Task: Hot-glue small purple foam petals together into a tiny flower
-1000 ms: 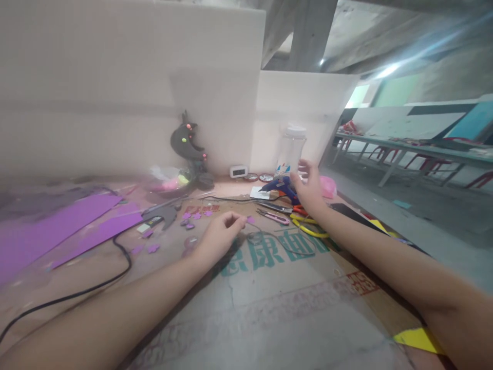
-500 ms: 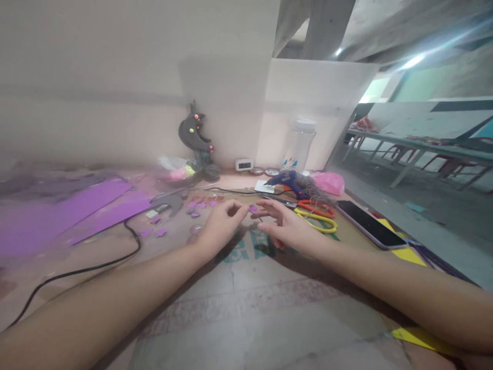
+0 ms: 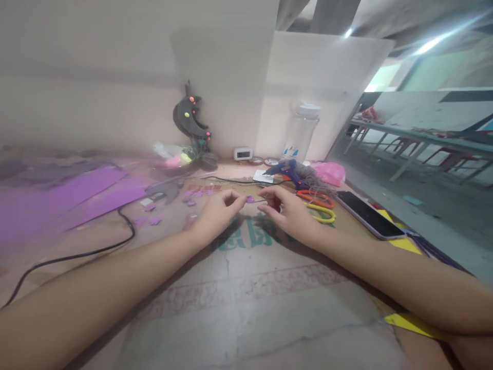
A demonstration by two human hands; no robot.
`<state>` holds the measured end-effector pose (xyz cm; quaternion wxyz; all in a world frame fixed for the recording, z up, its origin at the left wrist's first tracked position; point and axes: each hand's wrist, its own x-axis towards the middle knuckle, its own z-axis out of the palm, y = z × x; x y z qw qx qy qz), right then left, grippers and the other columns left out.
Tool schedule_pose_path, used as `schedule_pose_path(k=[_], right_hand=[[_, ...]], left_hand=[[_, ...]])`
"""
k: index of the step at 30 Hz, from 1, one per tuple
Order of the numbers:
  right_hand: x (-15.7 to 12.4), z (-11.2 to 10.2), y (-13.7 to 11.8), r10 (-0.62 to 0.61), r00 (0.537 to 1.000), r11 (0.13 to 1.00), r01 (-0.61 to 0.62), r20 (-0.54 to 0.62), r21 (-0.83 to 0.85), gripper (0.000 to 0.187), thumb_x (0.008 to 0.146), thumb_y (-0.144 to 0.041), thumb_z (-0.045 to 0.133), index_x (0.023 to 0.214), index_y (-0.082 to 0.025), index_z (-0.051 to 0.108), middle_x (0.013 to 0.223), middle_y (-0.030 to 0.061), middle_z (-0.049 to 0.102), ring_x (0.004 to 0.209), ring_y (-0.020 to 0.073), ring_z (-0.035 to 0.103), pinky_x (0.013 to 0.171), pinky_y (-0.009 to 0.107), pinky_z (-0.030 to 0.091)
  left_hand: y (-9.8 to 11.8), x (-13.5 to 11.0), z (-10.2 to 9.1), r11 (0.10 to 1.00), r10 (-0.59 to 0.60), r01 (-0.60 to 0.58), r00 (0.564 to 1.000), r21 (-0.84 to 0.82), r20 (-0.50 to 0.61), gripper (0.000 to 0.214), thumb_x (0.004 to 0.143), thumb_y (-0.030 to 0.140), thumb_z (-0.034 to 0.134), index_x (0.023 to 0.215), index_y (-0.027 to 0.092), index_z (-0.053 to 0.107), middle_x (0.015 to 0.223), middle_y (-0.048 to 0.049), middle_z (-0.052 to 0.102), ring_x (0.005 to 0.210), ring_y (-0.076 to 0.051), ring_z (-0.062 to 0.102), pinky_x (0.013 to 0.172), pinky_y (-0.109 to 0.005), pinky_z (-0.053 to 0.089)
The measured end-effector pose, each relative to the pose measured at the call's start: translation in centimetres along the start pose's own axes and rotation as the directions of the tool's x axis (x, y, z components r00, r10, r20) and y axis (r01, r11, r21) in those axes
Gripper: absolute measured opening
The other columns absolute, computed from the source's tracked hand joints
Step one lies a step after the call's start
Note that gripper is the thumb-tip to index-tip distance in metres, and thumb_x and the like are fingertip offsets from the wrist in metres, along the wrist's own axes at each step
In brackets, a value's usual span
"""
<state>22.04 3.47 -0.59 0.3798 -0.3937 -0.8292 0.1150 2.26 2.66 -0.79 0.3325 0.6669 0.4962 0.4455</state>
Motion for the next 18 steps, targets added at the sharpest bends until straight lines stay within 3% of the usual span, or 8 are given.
schedule_pose_path(k=[5,9,13,18], right_hand=[[0.39,-0.14,0.69,-0.171,0.985,0.978,0.165,-0.031,-0.126,0.017,0.090,-0.031,0.056,0.098,-0.019,0.063,0.074,0.0013,0.054,0.066,0.0141,0.049,0.064,0.027,0.041],[0.41,-0.02,0.81,-0.209,0.977,0.972,0.203,-0.035,-0.120,0.015,0.091,-0.027,0.054,0.087,-0.018,0.066,0.071,0.0013,0.051,0.067,0.0141,0.049,0.064,0.026,0.040],[0.34,0.17,0.37,-0.118,0.992,0.990,0.114,-0.048,-0.081,0.015,0.089,-0.027,0.057,0.084,-0.016,0.065,0.070,0.0010,0.054,0.064,0.0126,0.048,0.061,0.025,0.038],[0.45,0.58,0.57,0.095,0.995,0.995,-0.095,-0.042,-0.001,0.018,0.085,-0.034,0.060,0.082,-0.017,0.066,0.058,-0.0030,0.051,0.053,0.0101,0.043,0.052,0.023,0.033]], left_hand=[[-0.02,-0.04,-0.06,0.999,0.013,-0.014,1.000,0.031,0.028,0.027,0.082,0.043,0.055,0.072,0.018,0.060,0.071,-0.0020,0.063,0.067,-0.016,0.055,0.064,-0.026,0.041],[-0.15,-0.04,0.01,1.000,0.000,-0.001,0.999,0.031,0.037,0.028,0.081,0.044,0.055,0.072,0.018,0.060,0.068,-0.0014,0.063,0.066,-0.016,0.055,0.062,-0.026,0.041],[-0.15,-0.10,0.04,0.999,-0.026,0.023,0.998,0.046,0.058,0.029,0.081,0.045,0.054,0.072,0.018,0.059,0.066,-0.0009,0.064,0.060,-0.015,0.053,0.058,-0.025,0.039],[-0.10,-0.15,0.06,0.998,-0.018,0.014,0.996,0.054,0.088,0.028,0.082,0.044,0.054,0.072,0.018,0.058,0.064,-0.0008,0.064,0.062,-0.015,0.055,0.060,-0.025,0.040]])
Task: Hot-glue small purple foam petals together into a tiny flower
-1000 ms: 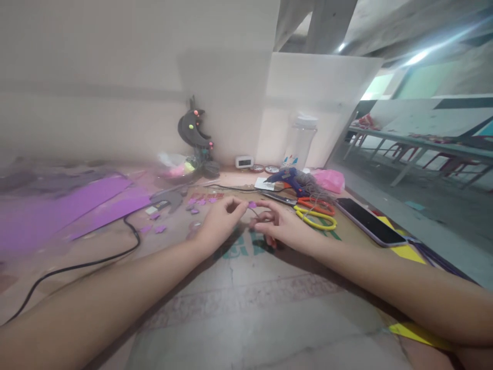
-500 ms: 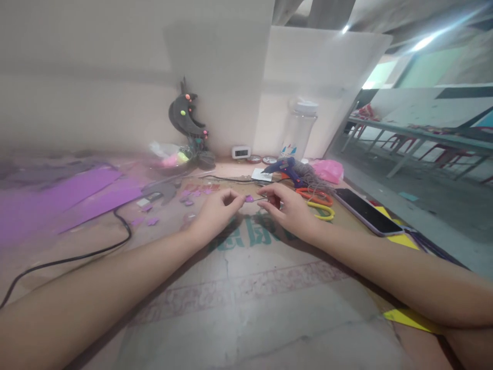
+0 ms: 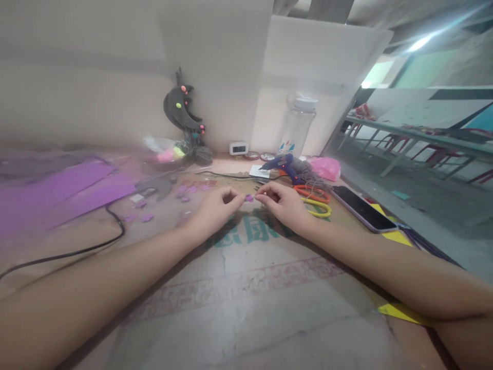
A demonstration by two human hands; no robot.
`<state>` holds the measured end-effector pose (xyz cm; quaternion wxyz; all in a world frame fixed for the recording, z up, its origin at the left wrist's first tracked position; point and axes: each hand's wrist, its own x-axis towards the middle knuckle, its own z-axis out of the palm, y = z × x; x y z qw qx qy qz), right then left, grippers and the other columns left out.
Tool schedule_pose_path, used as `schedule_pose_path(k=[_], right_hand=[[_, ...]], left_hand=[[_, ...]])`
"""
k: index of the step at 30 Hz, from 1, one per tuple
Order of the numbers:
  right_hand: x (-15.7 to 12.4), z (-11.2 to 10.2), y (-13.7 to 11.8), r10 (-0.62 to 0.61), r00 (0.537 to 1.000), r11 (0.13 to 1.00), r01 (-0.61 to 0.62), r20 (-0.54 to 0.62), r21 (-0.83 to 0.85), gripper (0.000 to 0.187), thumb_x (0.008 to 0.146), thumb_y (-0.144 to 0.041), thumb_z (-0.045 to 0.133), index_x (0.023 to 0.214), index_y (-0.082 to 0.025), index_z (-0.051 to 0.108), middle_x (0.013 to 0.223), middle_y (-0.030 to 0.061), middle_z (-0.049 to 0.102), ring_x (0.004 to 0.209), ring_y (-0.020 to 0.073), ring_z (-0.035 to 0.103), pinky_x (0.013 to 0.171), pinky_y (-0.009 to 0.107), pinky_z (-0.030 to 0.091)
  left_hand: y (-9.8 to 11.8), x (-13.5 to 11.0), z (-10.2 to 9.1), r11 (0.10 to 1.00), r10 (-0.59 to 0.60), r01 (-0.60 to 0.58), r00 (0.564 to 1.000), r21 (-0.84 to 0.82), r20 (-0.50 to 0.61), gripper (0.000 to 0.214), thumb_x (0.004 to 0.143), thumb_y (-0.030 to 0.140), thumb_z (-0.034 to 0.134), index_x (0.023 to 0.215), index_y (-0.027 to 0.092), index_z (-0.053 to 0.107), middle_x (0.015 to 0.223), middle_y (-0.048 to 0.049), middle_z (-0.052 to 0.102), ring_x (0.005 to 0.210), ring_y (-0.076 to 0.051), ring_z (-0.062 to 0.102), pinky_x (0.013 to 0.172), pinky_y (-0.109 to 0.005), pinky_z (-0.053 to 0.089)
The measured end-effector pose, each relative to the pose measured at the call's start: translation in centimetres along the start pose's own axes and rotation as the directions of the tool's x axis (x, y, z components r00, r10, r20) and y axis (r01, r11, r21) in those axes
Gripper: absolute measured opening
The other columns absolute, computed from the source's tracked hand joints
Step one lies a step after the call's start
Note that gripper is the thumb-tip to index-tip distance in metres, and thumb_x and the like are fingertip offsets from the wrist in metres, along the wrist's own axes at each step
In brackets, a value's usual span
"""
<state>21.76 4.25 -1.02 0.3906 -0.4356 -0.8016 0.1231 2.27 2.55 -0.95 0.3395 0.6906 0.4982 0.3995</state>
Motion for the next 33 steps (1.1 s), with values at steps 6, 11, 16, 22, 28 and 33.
schedule_pose_path(k=[6,11,16,22,28,33], right_hand=[[0.0,0.0,-0.1,0.095,0.992,0.995,-0.099,0.087,0.034,0.025,0.084,-0.039,0.060,0.083,-0.016,0.070,0.056,-0.0026,0.053,0.051,0.0097,0.042,0.049,0.022,0.032],[0.2,-0.2,-0.3,0.081,0.986,0.993,-0.092,0.148,0.073,0.026,0.085,-0.037,0.058,0.087,-0.016,0.073,0.067,0.0011,0.063,0.057,0.0105,0.048,0.055,0.022,0.036],[0.3,-0.1,-0.1,0.091,0.980,0.984,-0.116,0.177,0.134,0.026,0.085,-0.036,0.056,0.083,-0.014,0.071,0.066,-0.0001,0.061,0.057,0.0098,0.047,0.055,0.022,0.036],[0.3,0.1,0.1,0.150,0.976,0.966,-0.179,0.159,0.187,0.029,0.084,-0.041,0.055,0.082,-0.015,0.068,0.059,-0.0031,0.052,0.053,0.0088,0.041,0.051,0.022,0.032],[0.3,0.1,-0.2,0.162,0.974,0.961,-0.192,0.158,0.197,0.027,0.083,-0.040,0.055,0.080,-0.015,0.066,0.061,-0.0024,0.054,0.054,0.0091,0.043,0.051,0.022,0.033],[0.0,0.0,-0.4,0.143,0.979,0.977,-0.163,0.143,0.140,0.026,0.084,-0.038,0.056,0.080,-0.015,0.066,0.059,-0.0025,0.055,0.053,0.0091,0.044,0.051,0.021,0.034]], left_hand=[[0.1,-0.1,0.1,1.000,0.004,-0.004,1.000,0.008,0.016,0.026,0.082,0.040,0.054,0.071,0.018,0.057,0.062,0.0000,0.064,0.060,-0.014,0.055,0.060,-0.025,0.040],[0.1,-0.2,0.0,0.999,0.021,-0.022,0.999,0.042,0.033,0.026,0.082,0.041,0.054,0.072,0.017,0.059,0.064,-0.0002,0.064,0.058,-0.013,0.053,0.058,-0.025,0.039],[-0.5,0.3,0.1,0.997,0.073,-0.074,0.996,0.030,0.057,0.029,0.084,0.042,0.052,0.073,0.017,0.061,0.067,-0.0011,0.065,0.062,-0.014,0.056,0.061,-0.026,0.042],[-1.1,0.6,0.2,0.994,0.110,-0.110,0.993,-0.003,0.040,0.034,0.087,0.045,0.047,0.087,0.018,0.067,0.084,-0.0040,0.069,0.077,-0.018,0.062,0.068,-0.027,0.045],[-0.7,0.2,0.5,0.997,0.073,-0.075,0.995,0.031,0.072,0.024,0.080,0.038,0.059,0.092,0.018,0.065,0.088,-0.0033,0.069,0.078,-0.017,0.061,0.069,-0.027,0.046],[-0.7,0.1,0.6,0.995,0.088,-0.091,0.993,0.036,0.083,0.024,0.080,0.040,0.059,0.088,0.017,0.061,0.086,-0.0025,0.066,0.075,-0.015,0.058,0.065,-0.026,0.044]])
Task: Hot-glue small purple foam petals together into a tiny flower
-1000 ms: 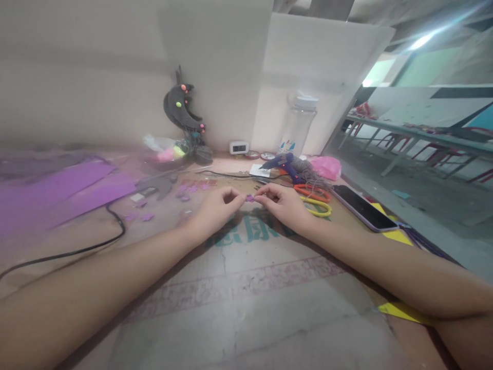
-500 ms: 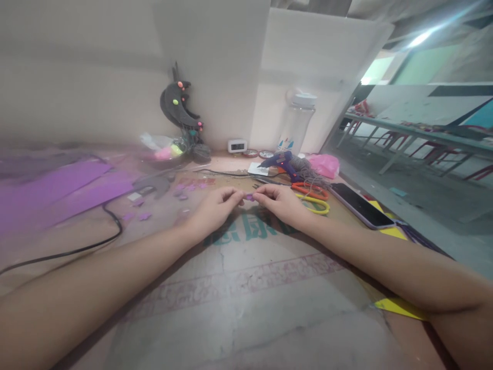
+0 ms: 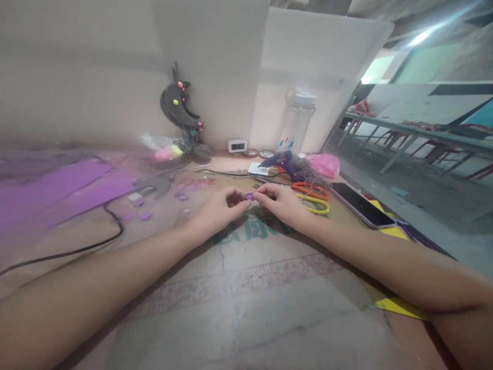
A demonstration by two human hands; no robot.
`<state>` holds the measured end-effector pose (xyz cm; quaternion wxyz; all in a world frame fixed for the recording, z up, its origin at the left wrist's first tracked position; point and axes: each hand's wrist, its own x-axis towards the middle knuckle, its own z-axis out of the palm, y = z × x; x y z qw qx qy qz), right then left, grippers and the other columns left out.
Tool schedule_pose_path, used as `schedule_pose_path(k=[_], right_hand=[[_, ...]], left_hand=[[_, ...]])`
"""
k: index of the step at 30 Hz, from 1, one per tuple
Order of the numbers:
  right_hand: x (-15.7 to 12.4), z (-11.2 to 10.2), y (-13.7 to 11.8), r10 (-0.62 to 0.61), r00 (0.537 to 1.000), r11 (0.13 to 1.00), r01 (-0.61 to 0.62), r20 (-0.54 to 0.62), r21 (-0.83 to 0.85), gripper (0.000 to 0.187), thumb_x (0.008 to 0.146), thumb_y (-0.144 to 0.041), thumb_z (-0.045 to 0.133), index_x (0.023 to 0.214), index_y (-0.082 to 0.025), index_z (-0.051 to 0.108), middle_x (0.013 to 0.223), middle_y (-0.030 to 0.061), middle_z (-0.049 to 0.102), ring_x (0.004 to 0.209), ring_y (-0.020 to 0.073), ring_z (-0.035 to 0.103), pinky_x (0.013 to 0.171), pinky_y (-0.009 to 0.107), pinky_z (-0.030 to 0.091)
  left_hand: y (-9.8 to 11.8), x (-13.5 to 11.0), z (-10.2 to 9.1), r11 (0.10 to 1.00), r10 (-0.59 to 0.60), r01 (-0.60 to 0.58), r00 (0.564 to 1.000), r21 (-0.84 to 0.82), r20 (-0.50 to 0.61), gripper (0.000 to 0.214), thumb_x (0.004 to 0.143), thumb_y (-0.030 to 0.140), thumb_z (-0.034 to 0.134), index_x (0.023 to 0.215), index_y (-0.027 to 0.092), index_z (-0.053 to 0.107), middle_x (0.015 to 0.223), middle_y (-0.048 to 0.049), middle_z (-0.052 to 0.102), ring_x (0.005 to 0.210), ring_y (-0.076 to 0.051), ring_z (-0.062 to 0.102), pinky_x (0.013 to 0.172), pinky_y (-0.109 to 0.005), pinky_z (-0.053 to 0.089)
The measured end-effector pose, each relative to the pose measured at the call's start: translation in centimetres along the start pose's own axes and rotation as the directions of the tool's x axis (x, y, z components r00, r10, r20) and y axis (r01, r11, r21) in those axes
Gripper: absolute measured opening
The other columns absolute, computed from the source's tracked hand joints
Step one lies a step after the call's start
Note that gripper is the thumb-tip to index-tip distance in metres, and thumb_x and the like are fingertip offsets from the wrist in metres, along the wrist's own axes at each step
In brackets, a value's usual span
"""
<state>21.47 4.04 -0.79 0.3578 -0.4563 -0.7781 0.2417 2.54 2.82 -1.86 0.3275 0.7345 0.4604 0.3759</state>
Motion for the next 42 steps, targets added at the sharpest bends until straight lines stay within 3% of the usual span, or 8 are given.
schedule_pose_path(k=[10,27,35,42], right_hand=[[-0.39,0.29,-0.17,-0.095,0.995,0.984,0.093,-0.009,-0.153,0.023,0.086,-0.036,0.056,0.083,-0.017,0.069,0.060,-0.0027,0.058,0.052,0.0087,0.046,0.051,0.020,0.033],[-0.36,0.24,-0.10,-0.107,0.994,0.984,0.105,-0.006,-0.141,0.025,0.086,-0.038,0.055,0.083,-0.017,0.069,0.059,-0.0027,0.057,0.052,0.0091,0.045,0.052,0.021,0.033],[-0.28,0.14,-0.51,-0.071,0.997,0.996,0.070,-0.023,-0.050,0.023,0.087,-0.036,0.054,0.081,-0.016,0.066,0.061,-0.0016,0.058,0.052,0.0098,0.045,0.050,0.021,0.033],[-0.22,0.25,-0.18,-0.079,0.996,0.994,0.077,-0.036,-0.073,0.024,0.086,-0.038,0.054,0.080,-0.017,0.065,0.059,-0.0024,0.056,0.051,0.0095,0.044,0.051,0.022,0.034]], left_hand=[[-0.02,-0.07,0.02,1.000,0.011,-0.012,1.000,0.023,0.027,0.024,0.081,0.041,0.056,0.085,0.018,0.058,0.082,-0.0023,0.063,0.073,-0.015,0.056,0.064,-0.026,0.044],[0.12,-0.11,-0.07,1.000,0.016,-0.016,0.999,-0.021,0.040,0.024,0.081,0.039,0.057,0.088,0.016,0.058,0.083,-0.0027,0.062,0.074,-0.015,0.056,0.066,-0.027,0.045],[-0.35,0.14,0.26,0.994,0.043,-0.039,0.998,-0.102,0.037,0.033,0.079,0.030,0.057,0.110,0.017,0.055,0.087,-0.0025,0.062,0.078,-0.015,0.058,0.069,-0.026,0.045],[-0.38,0.44,-0.14,0.995,0.013,-0.014,1.000,-0.098,-0.004,0.028,0.088,0.036,0.044,0.099,0.017,0.061,0.085,-0.0040,0.064,0.077,-0.017,0.059,0.070,-0.028,0.045]])
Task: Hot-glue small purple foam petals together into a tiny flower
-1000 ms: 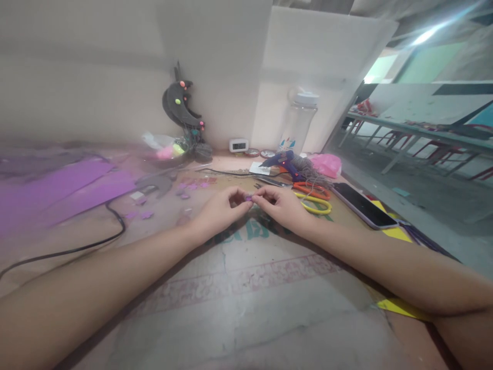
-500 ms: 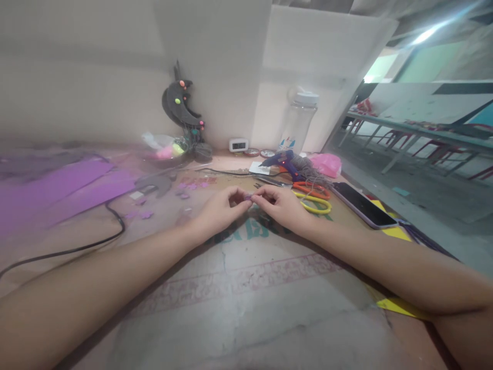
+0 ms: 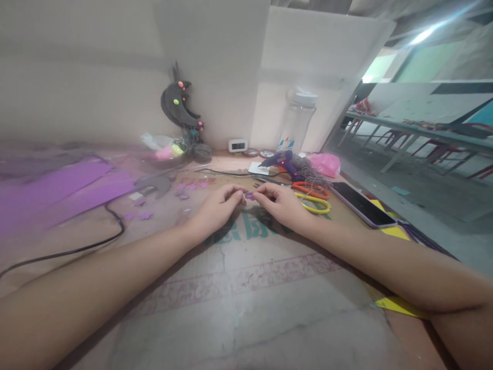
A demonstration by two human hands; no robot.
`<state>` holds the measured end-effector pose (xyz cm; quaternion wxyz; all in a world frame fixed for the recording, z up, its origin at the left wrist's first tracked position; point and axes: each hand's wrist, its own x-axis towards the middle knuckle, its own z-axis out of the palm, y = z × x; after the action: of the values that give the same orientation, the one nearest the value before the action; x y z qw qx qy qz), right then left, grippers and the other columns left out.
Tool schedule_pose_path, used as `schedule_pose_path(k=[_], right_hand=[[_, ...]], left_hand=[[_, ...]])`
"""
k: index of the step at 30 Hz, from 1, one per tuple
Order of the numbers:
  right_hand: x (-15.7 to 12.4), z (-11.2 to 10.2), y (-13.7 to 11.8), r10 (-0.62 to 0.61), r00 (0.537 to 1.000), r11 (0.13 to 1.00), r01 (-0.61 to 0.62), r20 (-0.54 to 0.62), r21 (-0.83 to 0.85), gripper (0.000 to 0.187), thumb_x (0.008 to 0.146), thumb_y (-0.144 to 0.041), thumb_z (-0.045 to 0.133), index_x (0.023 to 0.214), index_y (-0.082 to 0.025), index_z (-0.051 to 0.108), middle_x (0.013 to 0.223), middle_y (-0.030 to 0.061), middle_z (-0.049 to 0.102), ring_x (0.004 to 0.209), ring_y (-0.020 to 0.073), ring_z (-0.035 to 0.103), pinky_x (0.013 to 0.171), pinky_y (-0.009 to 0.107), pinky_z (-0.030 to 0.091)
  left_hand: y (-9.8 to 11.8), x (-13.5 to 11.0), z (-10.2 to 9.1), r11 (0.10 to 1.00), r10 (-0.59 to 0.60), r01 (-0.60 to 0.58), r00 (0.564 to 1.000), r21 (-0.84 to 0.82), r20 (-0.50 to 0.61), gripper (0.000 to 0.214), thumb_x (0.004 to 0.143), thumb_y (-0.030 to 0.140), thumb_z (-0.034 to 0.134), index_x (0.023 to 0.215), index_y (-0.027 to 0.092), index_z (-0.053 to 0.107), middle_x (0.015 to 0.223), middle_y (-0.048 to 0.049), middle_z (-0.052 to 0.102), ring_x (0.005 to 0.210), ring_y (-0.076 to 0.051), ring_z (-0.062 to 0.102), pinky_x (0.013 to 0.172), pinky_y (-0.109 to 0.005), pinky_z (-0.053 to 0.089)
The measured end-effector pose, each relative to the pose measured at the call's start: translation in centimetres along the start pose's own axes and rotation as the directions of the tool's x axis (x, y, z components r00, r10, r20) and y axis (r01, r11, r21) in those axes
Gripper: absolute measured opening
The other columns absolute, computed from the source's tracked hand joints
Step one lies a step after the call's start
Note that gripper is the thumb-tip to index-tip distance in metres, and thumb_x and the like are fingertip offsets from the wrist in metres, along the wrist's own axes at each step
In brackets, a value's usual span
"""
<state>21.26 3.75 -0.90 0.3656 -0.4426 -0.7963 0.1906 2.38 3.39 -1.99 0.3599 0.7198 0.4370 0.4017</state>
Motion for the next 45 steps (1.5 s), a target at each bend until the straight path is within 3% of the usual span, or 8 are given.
schedule_pose_path(k=[8,18,26,39,45], right_hand=[[-0.08,-0.05,-0.19,-0.011,1.000,1.000,0.011,0.007,-0.007,0.023,0.087,-0.036,0.054,0.080,-0.017,0.064,0.058,-0.0030,0.055,0.050,0.0091,0.043,0.050,0.022,0.033],[0.01,-0.27,-0.20,-0.023,0.999,1.000,0.022,0.043,0.013,0.027,0.088,-0.038,0.051,0.083,-0.016,0.066,0.063,-0.0013,0.057,0.055,0.0099,0.046,0.054,0.022,0.035],[-0.04,-0.12,0.20,0.013,0.997,1.000,-0.013,0.070,0.002,0.025,0.083,-0.039,0.058,0.088,-0.016,0.065,0.055,-0.0047,0.048,0.050,0.0089,0.040,0.048,0.021,0.030],[0.07,-0.26,-0.23,-0.014,0.997,0.998,0.009,0.076,0.065,0.027,0.088,-0.039,0.051,0.086,-0.016,0.064,0.067,-0.0011,0.059,0.056,0.0097,0.048,0.054,0.022,0.036],[0.10,-0.01,0.04,-0.022,0.999,1.000,0.022,0.036,0.002,0.023,0.086,-0.035,0.055,0.083,-0.015,0.064,0.063,-0.0018,0.058,0.055,0.0098,0.047,0.053,0.022,0.035]], left_hand=[[0.79,-0.34,0.08,0.998,0.011,-0.011,1.000,0.067,-0.005,0.026,0.085,0.041,0.052,0.080,0.017,0.060,0.076,-0.0019,0.063,0.070,-0.015,0.055,0.064,-0.026,0.042],[0.46,-0.38,-0.04,0.996,0.014,-0.013,1.000,0.089,-0.005,0.026,0.084,0.042,0.052,0.082,0.018,0.062,0.076,-0.0019,0.064,0.067,-0.015,0.055,0.060,-0.025,0.040],[0.21,-0.34,-0.05,0.994,0.034,-0.032,0.999,0.108,-0.012,0.026,0.085,0.042,0.052,0.081,0.017,0.062,0.076,-0.0015,0.064,0.068,-0.015,0.056,0.061,-0.026,0.041],[0.14,-0.28,-0.02,0.995,0.005,-0.004,1.000,0.096,-0.015,0.027,0.084,0.043,0.053,0.080,0.017,0.061,0.073,-0.0012,0.063,0.064,-0.014,0.054,0.058,-0.026,0.040],[0.29,-0.34,-0.05,0.995,0.008,-0.009,1.000,0.097,0.005,0.028,0.084,0.042,0.053,0.082,0.016,0.062,0.076,-0.0019,0.064,0.067,-0.015,0.056,0.060,-0.026,0.041]])
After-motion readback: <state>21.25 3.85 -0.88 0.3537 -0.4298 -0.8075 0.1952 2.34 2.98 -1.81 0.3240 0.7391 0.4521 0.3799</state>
